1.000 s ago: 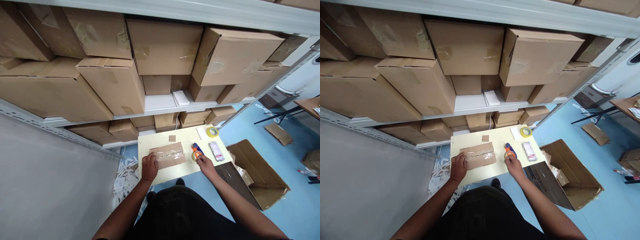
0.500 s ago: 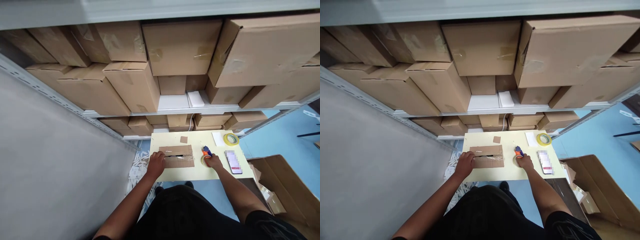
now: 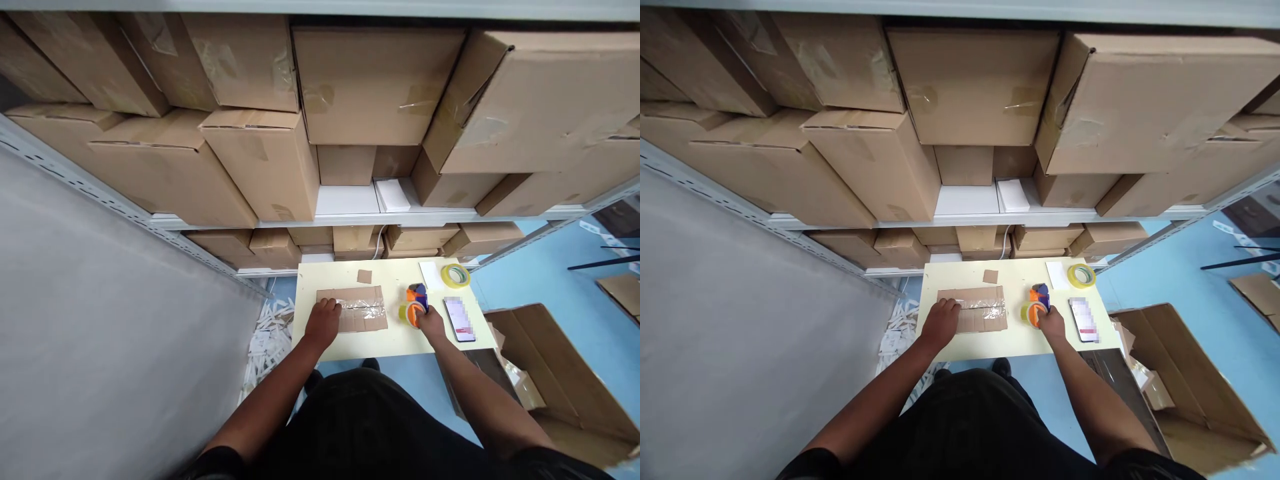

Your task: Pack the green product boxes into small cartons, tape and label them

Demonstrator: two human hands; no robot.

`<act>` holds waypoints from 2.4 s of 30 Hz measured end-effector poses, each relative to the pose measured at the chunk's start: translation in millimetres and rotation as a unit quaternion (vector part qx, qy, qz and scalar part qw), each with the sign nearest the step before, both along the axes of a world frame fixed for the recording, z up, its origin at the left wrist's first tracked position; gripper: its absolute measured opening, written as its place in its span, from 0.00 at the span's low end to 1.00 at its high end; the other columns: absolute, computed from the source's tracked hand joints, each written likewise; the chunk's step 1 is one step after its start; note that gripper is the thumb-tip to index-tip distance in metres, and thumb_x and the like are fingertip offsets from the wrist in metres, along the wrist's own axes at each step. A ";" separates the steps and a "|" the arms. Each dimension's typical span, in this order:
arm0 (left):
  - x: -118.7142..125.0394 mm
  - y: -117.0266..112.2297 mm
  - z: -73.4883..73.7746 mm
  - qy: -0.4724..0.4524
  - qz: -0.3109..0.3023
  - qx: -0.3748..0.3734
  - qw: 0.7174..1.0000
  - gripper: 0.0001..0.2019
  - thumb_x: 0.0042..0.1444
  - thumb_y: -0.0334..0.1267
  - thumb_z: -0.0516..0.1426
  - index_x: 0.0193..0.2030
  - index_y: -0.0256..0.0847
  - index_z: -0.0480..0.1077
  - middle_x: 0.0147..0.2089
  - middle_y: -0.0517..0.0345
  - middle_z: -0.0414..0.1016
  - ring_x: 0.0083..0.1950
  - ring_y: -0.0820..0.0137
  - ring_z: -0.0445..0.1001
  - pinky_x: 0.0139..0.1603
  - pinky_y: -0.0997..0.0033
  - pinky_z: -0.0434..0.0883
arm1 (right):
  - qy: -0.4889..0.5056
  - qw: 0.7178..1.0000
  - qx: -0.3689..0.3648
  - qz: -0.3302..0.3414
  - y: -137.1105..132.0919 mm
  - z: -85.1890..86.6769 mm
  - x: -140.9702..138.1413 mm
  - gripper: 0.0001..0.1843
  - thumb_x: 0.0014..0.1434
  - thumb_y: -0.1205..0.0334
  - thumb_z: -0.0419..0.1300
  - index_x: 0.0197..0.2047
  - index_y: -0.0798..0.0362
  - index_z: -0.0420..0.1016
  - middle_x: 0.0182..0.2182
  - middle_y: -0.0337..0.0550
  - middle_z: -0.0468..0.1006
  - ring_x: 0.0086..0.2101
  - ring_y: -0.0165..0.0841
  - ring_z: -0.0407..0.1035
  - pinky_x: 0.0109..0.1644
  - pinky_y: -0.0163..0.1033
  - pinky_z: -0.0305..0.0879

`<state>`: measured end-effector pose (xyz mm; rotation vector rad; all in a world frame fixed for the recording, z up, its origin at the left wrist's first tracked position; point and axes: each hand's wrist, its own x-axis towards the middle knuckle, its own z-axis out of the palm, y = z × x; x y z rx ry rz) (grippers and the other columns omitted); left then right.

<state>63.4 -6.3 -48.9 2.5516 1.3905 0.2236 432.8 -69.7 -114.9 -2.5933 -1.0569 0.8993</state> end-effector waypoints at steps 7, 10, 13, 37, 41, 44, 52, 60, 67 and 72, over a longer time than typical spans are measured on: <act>3.9 -1.7 -3.7 -0.087 0.074 -0.124 0.986 0.11 0.61 0.27 0.53 0.44 0.42 0.76 0.48 0.50 0.75 0.42 0.63 0.76 0.44 0.64 0.70 | 0.140 0.960 0.231 0.070 8.3 95.1 -61.5 0.25 0.58 0.56 0.55 0.58 0.51 0.67 0.46 0.47 0.81 0.46 0.43 0.76 0.49 0.43 0.72; -3.1 5.4 5.7 -0.238 0.149 -0.221 0.934 0.08 0.64 0.39 0.56 0.39 0.42 0.76 0.42 0.52 0.78 0.44 0.63 0.77 0.47 0.64 0.71 | 0.133 0.924 0.301 0.195 32.8 116.4 -101.9 0.29 0.56 0.60 0.56 0.61 0.51 0.66 0.55 0.49 0.76 0.53 0.44 0.71 0.60 0.49 0.69; -12.1 9.8 18.7 -0.409 0.219 -0.392 0.794 0.23 0.66 0.58 0.51 0.39 0.40 0.75 0.37 0.52 0.78 0.40 0.64 0.78 0.41 0.66 0.73 | 0.071 0.882 0.352 0.306 50.9 117.7 -134.7 0.30 0.55 0.65 0.56 0.63 0.51 0.65 0.55 0.51 0.73 0.56 0.45 0.68 0.64 0.55 0.65; -38.4 1.3 2.8 -0.440 0.337 -0.334 0.762 0.14 0.57 0.47 0.57 0.26 0.42 0.67 0.22 0.63 0.69 0.25 0.72 0.68 0.29 0.73 0.62 | -0.124 0.807 0.252 0.519 50.1 117.2 -181.3 0.27 0.57 0.62 0.60 0.60 0.55 0.66 0.46 0.52 0.70 0.45 0.45 0.66 0.54 0.49 0.64; -70.9 1.0 0.5 -0.385 0.351 -0.235 0.821 0.14 0.59 0.48 0.54 0.28 0.42 0.70 0.24 0.63 0.71 0.28 0.70 0.70 0.31 0.72 0.61 | -0.146 0.796 0.227 0.541 52.2 129.9 -161.2 0.28 0.58 0.60 0.61 0.60 0.56 0.65 0.47 0.52 0.70 0.45 0.45 0.66 0.52 0.47 0.63; -95.6 -4.1 -6.9 -0.336 0.363 -0.187 0.849 0.15 0.61 0.48 0.53 0.27 0.42 0.69 0.24 0.63 0.71 0.29 0.69 0.70 0.32 0.71 0.60 | -0.149 0.795 0.219 0.546 48.7 130.6 -146.1 0.27 0.58 0.59 0.60 0.60 0.56 0.65 0.47 0.52 0.71 0.45 0.45 0.66 0.52 0.47 0.63; -83.2 -10.1 -52.4 -0.207 0.382 -0.182 0.882 0.17 0.68 0.42 0.49 0.28 0.42 0.66 0.29 0.56 0.74 0.36 0.66 0.74 0.38 0.70 0.61 | -0.192 0.784 0.196 0.557 39.8 120.3 -155.2 0.27 0.59 0.57 0.62 0.59 0.56 0.66 0.47 0.52 0.71 0.44 0.45 0.64 0.54 0.47 0.61; -54.5 -10.2 -75.0 -0.161 0.337 -0.229 0.899 0.17 0.72 0.41 0.46 0.36 0.41 0.71 0.36 0.52 0.79 0.40 0.65 0.77 0.39 0.70 0.63 | -0.204 0.787 0.202 0.546 40.4 117.7 -158.5 0.27 0.59 0.57 0.62 0.59 0.57 0.67 0.47 0.53 0.71 0.44 0.46 0.64 0.53 0.46 0.60; -55.9 2.3 -64.7 -0.108 0.287 -0.252 0.918 0.17 0.71 0.41 0.47 0.38 0.39 0.74 0.39 0.47 0.79 0.42 0.61 0.79 0.41 0.67 0.70 | -0.199 0.798 0.202 0.532 41.7 115.5 -161.0 0.24 0.60 0.57 0.62 0.58 0.56 0.69 0.46 0.52 0.71 0.43 0.45 0.64 0.52 0.46 0.59; -66.6 5.2 -52.1 -0.080 0.279 -0.155 0.944 0.19 0.62 0.40 0.58 0.58 0.37 0.72 0.63 0.37 0.71 0.64 0.51 0.70 0.62 0.55 0.68 | -0.186 0.806 0.200 0.525 42.5 116.3 -162.2 0.25 0.60 0.56 0.62 0.59 0.55 0.68 0.46 0.52 0.71 0.44 0.45 0.64 0.53 0.47 0.59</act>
